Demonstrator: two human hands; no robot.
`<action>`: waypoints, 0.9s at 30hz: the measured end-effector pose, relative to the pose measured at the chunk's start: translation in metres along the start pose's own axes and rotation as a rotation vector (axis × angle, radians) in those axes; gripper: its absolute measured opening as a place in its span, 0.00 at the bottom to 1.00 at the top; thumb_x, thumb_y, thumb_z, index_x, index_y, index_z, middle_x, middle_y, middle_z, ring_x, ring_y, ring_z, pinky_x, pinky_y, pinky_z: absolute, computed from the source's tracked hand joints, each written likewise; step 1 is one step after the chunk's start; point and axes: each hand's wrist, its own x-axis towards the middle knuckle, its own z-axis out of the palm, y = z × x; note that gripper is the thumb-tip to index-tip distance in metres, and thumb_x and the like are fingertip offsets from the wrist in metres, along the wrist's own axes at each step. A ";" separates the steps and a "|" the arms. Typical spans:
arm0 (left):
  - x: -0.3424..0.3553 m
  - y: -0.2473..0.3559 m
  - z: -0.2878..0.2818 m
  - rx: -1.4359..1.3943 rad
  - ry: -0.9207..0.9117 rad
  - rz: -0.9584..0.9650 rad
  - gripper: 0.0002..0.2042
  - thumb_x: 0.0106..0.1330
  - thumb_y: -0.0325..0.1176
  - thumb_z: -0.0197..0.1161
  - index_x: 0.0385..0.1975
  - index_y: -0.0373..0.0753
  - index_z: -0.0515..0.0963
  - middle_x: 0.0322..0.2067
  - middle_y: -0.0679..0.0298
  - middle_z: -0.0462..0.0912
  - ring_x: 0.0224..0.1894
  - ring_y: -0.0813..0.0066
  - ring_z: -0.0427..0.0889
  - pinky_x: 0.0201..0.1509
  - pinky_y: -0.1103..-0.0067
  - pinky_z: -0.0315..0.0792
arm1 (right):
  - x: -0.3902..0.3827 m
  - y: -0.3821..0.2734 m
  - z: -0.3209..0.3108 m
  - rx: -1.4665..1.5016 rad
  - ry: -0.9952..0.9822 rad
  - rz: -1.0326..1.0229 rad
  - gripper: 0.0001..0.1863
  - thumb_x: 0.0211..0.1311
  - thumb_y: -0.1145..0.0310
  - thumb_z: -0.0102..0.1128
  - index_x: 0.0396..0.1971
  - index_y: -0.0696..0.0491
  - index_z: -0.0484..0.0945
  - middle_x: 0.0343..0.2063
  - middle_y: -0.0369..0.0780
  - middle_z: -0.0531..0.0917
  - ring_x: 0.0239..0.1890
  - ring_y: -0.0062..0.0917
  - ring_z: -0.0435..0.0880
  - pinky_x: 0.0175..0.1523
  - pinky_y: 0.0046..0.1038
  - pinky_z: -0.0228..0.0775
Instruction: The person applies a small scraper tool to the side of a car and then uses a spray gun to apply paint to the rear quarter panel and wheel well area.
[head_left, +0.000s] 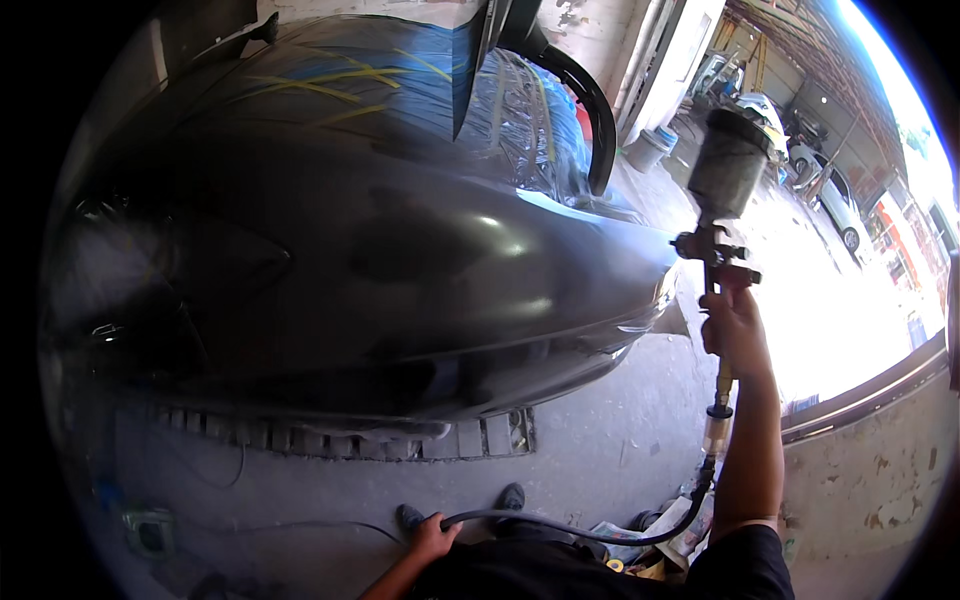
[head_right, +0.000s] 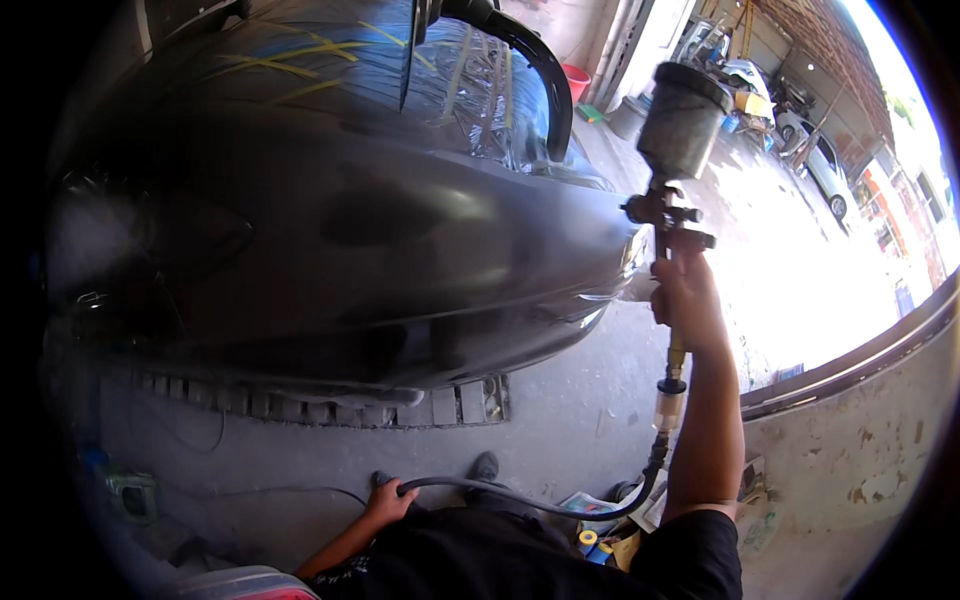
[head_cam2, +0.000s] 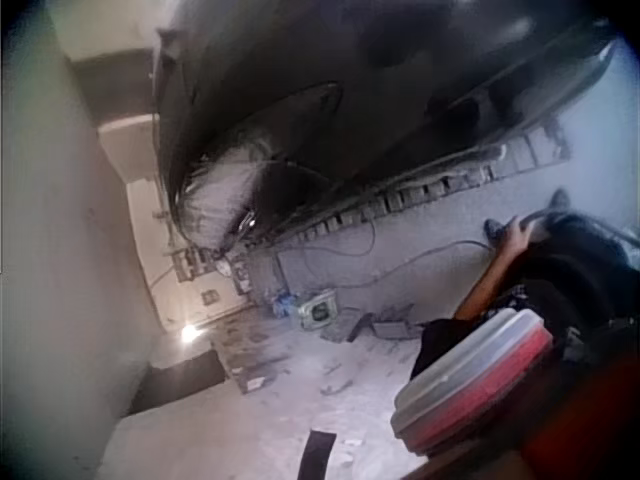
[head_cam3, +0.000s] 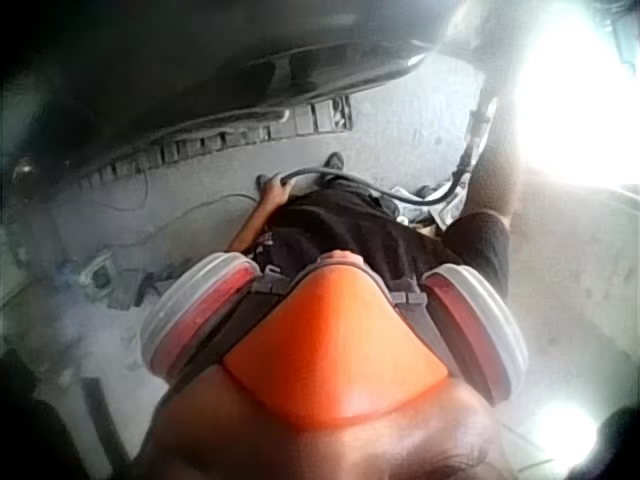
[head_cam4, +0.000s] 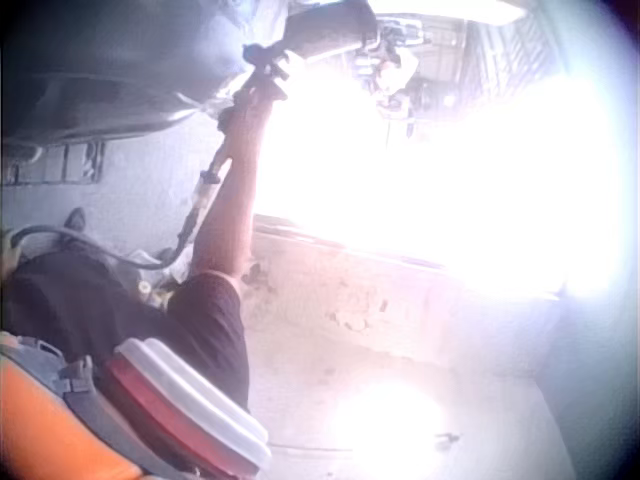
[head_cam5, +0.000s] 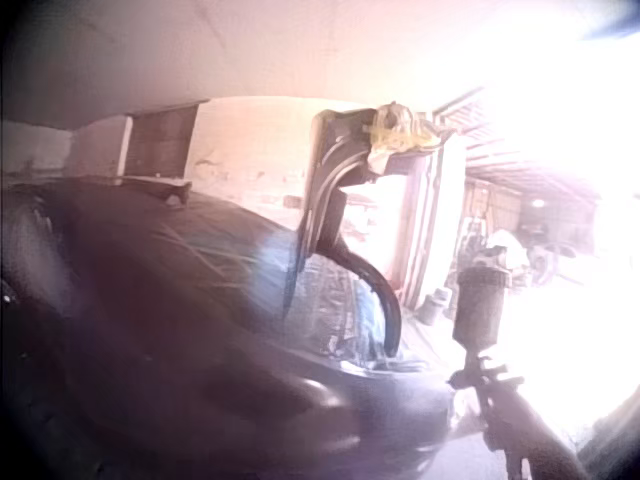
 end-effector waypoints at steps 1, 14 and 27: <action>-0.007 -0.007 -0.008 -0.007 0.015 -0.020 0.22 0.54 0.50 0.63 0.29 0.33 0.75 0.27 0.45 0.79 0.34 0.46 0.79 0.36 0.63 0.72 | -0.001 -0.007 0.021 -0.005 -0.022 0.010 0.14 0.60 0.68 0.51 0.46 0.54 0.66 0.22 0.34 0.72 0.11 0.14 0.68 0.13 0.18 0.57; -0.054 -0.113 -0.073 -0.098 0.119 -0.118 0.20 0.55 0.47 0.63 0.32 0.32 0.76 0.31 0.43 0.79 0.37 0.45 0.79 0.39 0.63 0.72 | -0.075 -0.136 0.232 0.059 -0.353 -0.052 0.10 0.62 0.67 0.54 0.39 0.55 0.67 0.14 0.33 0.71 0.13 0.16 0.71 0.17 0.18 0.59; -0.080 -0.168 -0.093 -0.088 0.106 -0.140 0.18 0.53 0.46 0.64 0.26 0.33 0.76 0.24 0.46 0.78 0.32 0.45 0.79 0.35 0.63 0.72 | -0.110 -0.150 0.309 0.243 -0.690 -0.144 0.11 0.63 0.69 0.53 0.38 0.58 0.65 0.20 0.35 0.73 0.19 0.17 0.75 0.20 0.20 0.64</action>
